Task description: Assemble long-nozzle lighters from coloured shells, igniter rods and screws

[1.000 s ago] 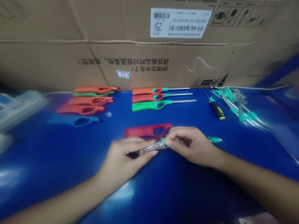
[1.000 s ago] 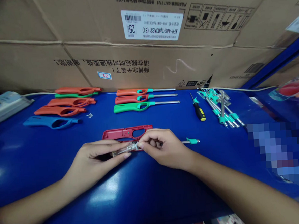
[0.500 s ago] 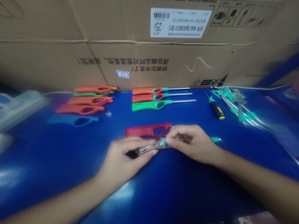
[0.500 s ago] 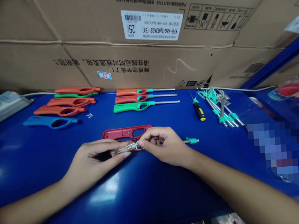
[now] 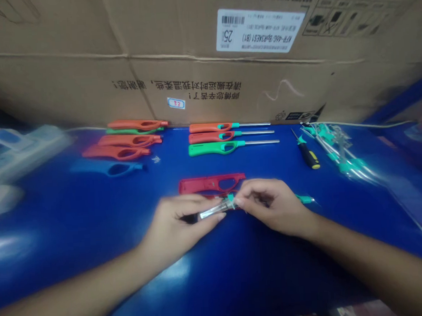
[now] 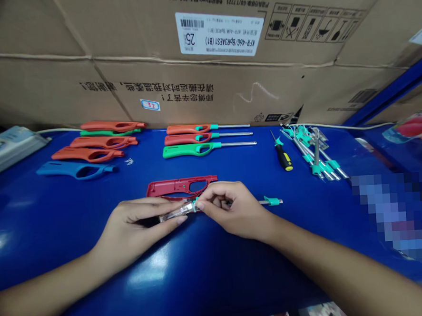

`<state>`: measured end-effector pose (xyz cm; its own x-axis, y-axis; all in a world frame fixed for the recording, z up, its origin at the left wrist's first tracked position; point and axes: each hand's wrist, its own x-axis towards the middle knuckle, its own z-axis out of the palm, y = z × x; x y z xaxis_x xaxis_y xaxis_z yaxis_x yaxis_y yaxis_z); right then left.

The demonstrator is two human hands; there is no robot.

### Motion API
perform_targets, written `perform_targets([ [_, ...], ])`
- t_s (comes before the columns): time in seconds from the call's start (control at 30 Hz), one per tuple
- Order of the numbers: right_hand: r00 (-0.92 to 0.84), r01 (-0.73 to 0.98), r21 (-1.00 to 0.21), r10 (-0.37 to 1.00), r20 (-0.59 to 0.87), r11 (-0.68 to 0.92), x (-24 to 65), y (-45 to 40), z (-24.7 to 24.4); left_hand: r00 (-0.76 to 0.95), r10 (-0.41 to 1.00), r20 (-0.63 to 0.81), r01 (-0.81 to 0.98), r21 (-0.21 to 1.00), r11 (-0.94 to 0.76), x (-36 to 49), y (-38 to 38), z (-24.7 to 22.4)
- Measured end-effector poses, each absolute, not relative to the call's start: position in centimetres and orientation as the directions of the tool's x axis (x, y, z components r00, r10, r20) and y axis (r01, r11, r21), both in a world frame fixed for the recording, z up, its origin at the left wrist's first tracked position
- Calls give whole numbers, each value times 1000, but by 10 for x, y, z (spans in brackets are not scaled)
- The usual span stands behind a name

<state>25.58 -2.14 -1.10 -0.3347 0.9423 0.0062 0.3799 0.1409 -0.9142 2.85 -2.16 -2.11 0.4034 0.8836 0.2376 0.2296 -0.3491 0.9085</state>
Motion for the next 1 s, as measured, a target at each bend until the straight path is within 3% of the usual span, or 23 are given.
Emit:
perform_targets([
  [1.0, -397, 251, -946, 913, 93, 205, 260, -18, -11, 361, 894, 267, 280, 883, -377, 28, -21, -20],
])
